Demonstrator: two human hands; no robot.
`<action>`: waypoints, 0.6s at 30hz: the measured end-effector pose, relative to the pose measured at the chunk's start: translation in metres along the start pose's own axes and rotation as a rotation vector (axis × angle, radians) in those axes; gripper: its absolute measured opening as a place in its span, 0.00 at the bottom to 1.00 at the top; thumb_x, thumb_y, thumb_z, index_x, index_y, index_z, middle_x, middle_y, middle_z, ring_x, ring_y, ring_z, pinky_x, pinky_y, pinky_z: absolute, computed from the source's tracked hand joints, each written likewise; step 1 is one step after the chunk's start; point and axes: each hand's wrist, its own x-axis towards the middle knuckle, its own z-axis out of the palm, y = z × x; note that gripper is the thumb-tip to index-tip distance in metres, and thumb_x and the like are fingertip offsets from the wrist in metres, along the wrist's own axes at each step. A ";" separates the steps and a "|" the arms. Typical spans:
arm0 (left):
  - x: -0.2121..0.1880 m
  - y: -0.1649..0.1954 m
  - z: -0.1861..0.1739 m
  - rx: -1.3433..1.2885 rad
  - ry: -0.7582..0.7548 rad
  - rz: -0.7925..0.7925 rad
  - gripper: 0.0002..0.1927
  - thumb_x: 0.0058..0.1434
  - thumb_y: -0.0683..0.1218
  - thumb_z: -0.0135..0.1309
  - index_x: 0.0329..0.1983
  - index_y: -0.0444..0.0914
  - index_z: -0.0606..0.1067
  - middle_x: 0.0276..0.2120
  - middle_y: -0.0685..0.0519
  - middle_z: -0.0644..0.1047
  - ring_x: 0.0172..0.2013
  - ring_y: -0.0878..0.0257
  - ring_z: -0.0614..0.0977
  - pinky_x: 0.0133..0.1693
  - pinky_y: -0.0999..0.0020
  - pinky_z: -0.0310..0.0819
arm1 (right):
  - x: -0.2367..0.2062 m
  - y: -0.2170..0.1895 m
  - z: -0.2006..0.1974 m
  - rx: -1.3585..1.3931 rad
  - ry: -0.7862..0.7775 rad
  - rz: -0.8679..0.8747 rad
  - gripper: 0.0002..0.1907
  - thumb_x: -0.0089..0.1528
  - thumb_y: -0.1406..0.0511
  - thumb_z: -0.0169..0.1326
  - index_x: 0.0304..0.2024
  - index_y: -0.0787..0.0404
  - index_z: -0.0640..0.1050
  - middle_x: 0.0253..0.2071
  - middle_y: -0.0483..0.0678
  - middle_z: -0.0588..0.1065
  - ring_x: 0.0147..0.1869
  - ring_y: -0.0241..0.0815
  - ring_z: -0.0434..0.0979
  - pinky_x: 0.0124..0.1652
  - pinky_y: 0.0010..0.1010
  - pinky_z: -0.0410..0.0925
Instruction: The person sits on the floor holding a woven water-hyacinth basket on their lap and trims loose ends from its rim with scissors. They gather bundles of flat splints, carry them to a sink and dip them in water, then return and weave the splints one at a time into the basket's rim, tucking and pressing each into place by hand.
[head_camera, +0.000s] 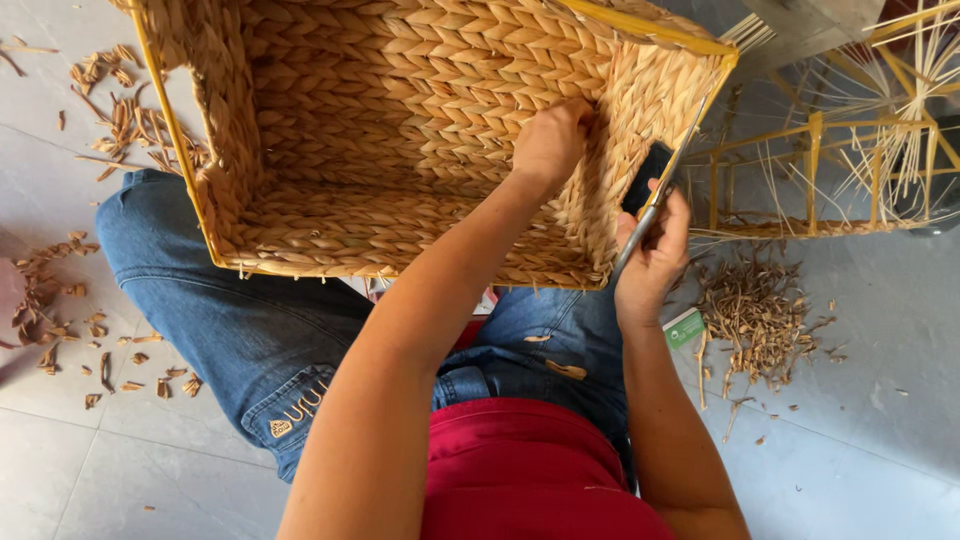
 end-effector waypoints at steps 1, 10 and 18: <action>0.002 0.004 0.002 0.027 -0.032 -0.034 0.11 0.63 0.43 0.50 0.46 0.44 0.79 0.43 0.48 0.82 0.43 0.48 0.84 0.44 0.55 0.79 | 0.000 -0.001 -0.003 -0.001 -0.006 -0.005 0.26 0.68 0.76 0.59 0.67 0.60 0.71 0.43 0.39 0.69 0.46 0.30 0.69 0.48 0.21 0.68; -0.028 -0.006 0.003 -0.043 0.096 -0.045 0.09 0.63 0.46 0.55 0.45 0.43 0.79 0.42 0.48 0.81 0.40 0.46 0.82 0.43 0.53 0.76 | -0.008 -0.009 0.005 0.023 -0.024 0.017 0.26 0.66 0.75 0.58 0.66 0.60 0.70 0.45 0.40 0.69 0.47 0.30 0.69 0.50 0.20 0.68; -0.044 -0.005 0.032 -0.288 0.137 0.039 0.19 0.62 0.38 0.47 0.55 0.41 0.79 0.52 0.45 0.81 0.48 0.50 0.84 0.53 0.61 0.77 | -0.009 -0.004 -0.002 0.097 -0.015 0.022 0.25 0.67 0.75 0.57 0.67 0.60 0.69 0.44 0.40 0.68 0.46 0.30 0.67 0.51 0.20 0.67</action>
